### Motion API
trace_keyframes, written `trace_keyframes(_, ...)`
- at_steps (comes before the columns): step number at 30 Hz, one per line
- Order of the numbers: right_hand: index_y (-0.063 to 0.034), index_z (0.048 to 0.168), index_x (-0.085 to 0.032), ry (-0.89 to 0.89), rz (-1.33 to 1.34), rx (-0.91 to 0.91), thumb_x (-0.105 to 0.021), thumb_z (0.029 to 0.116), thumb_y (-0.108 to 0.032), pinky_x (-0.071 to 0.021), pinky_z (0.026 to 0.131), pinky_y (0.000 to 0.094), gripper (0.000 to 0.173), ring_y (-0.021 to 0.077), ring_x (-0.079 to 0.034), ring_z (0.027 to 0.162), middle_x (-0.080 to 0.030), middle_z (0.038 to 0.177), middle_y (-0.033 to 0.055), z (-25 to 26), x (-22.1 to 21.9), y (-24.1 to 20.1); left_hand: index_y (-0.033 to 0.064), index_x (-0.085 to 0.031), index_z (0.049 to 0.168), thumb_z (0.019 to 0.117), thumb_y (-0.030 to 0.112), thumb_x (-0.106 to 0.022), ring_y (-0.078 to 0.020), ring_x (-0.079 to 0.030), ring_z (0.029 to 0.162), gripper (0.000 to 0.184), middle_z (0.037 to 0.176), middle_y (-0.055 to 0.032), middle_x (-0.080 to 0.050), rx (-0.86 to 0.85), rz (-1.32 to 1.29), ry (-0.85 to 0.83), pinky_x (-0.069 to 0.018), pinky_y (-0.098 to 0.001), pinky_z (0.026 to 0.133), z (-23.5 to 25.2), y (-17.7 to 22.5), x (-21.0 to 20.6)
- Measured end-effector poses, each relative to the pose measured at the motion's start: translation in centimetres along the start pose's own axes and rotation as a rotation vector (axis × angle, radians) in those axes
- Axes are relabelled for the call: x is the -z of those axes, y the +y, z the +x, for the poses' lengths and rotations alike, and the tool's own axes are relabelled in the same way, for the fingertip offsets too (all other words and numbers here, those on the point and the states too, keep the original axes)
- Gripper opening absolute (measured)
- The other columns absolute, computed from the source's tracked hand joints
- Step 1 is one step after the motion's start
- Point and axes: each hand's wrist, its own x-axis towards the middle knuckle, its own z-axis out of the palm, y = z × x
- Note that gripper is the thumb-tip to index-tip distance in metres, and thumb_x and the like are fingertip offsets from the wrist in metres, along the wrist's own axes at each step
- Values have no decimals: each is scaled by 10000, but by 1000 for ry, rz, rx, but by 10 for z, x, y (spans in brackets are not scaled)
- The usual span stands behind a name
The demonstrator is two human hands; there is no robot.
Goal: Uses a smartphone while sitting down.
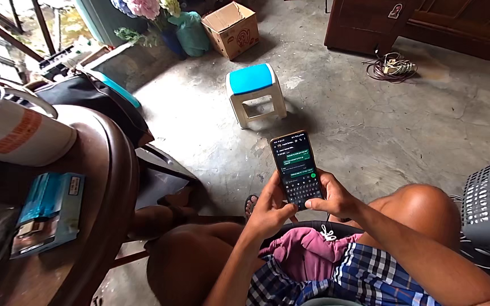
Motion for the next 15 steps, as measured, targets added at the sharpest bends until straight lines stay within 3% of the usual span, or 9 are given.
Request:
trace_keyframes(8,33,1357,-479,-6,-16,-17,-656,808,-14,-600,962,332,578,126,-708,1083,-706,1210,61,0,2,0,12,-344,1443,940,-61,-484,-246,-726,969,526,1234,-161,-656,28,-6,61,-609,-317,544,1,1,-4)
trace_keyframes(15,36,1358,-477,-16,-13,-19,-645,806,5,-598,967,331,578,129,-707,1087,-704,1214,65,0,2,0,17,-354,1433,936,-68,-467,-240,-729,960,517,1228,-158,-660,32,-9,72,-609,-313,539,0,1,-5)
